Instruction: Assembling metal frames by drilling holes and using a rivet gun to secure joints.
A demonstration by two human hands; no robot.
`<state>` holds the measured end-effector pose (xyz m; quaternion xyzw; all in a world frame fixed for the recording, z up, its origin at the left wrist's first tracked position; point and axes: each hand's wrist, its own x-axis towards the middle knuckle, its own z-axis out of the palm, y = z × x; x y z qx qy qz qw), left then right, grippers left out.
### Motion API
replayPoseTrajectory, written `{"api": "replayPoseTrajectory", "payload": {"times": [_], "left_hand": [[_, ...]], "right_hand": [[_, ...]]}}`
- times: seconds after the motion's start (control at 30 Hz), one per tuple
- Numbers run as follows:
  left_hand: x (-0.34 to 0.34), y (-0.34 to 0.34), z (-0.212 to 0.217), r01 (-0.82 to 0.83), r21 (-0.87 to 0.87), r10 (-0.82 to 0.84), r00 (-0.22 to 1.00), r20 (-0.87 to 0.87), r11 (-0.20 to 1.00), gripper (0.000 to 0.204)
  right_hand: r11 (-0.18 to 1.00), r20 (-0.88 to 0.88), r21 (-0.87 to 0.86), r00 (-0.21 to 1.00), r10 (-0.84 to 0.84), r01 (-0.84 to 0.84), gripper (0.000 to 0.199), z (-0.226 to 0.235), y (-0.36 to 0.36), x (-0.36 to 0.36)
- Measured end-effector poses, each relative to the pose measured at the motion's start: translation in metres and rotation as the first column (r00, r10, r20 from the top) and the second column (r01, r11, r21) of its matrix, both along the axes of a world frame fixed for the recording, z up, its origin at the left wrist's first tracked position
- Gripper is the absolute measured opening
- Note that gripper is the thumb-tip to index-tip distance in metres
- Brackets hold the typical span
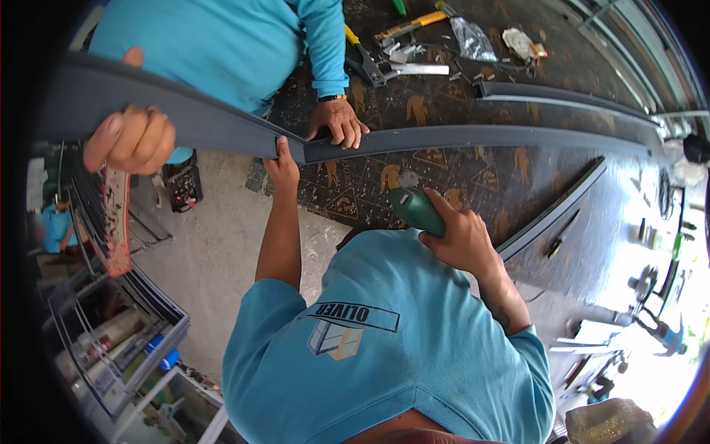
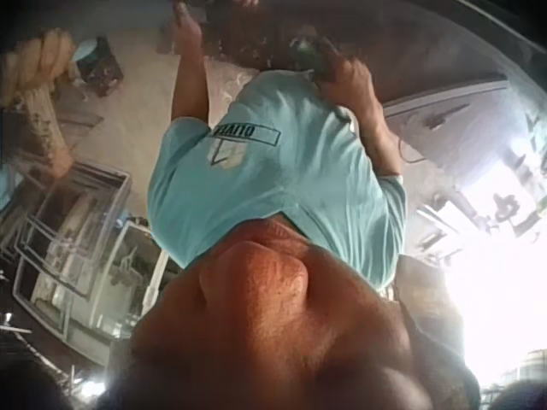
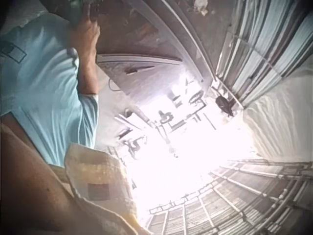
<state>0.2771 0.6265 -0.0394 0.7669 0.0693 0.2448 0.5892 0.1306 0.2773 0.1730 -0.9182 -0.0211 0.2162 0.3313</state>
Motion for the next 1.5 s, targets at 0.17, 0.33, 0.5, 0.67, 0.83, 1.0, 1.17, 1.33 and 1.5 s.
{"api": "replayPoseTrajectory", "payload": {"times": [0.17, 0.33, 0.5, 0.67, 0.83, 1.0, 1.17, 1.33, 1.5], "left_hand": [[0.007, 0.018, -0.022, 0.015, 0.479, -0.103, 0.982, 0.158, 0.878, 0.036], [-0.006, 0.010, -0.007, 0.289, 0.179, -0.267, 0.954, -0.137, 0.941, 0.032], [-0.002, 0.032, 0.014, 0.594, 0.312, -0.469, 0.792, -0.392, 0.742, 0.038], [0.012, 0.043, 0.012, 0.664, 0.613, -0.462, 0.744, -0.483, 0.429, 0.042], [0.019, 0.036, 0.020, 0.660, 0.656, -0.489, 0.736, -0.469, 0.365, 0.041], [0.017, 0.036, 0.024, 0.753, 0.535, -0.488, 0.657, -0.575, 0.384, 0.050], [-0.007, 0.022, 0.000, 0.392, -0.006, -0.392, 0.919, -0.038, 0.920, 0.075], [-0.003, 0.001, -0.015, 0.136, 0.076, -0.134, 0.991, -0.024, 0.988, 0.064], [0.001, -0.010, -0.014, 0.018, 0.126, -0.012, 0.998, -0.056, 0.992, 0.058]], "right_hand": [[0.999, 0.098, 0.008, 0.994, -0.046, 0.045, 0.069, -0.015, 0.000, -0.007], [0.999, 0.096, -0.031, 0.995, -0.040, 0.043, 0.067, -0.019, -0.006, -0.004], [0.971, 0.104, 0.078, 0.967, -0.232, 0.225, 0.066, -0.025, -0.011, -0.016], [0.932, 0.084, 0.162, 0.937, -0.339, 0.323, 0.067, -0.027, 0.005, -0.025], [0.867, -0.051, 0.208, 0.890, -0.454, 0.454, 0.067, -0.014, 0.011, -0.016], [0.766, -0.151, 0.411, 0.866, -0.477, 0.494, 0.069, -0.022, 0.000, -0.004], [0.753, -0.213, 0.419, 0.861, -0.462, 0.508, 0.066, -0.064, -0.005, 0.010], [0.769, -0.188, 0.407, 0.869, -0.457, 0.493, 0.061, -0.086, -0.006, 0.014], [0.805, -0.074, 0.422, 0.902, -0.426, 0.416, 0.054, -0.107, -0.019, 0.009]]}}
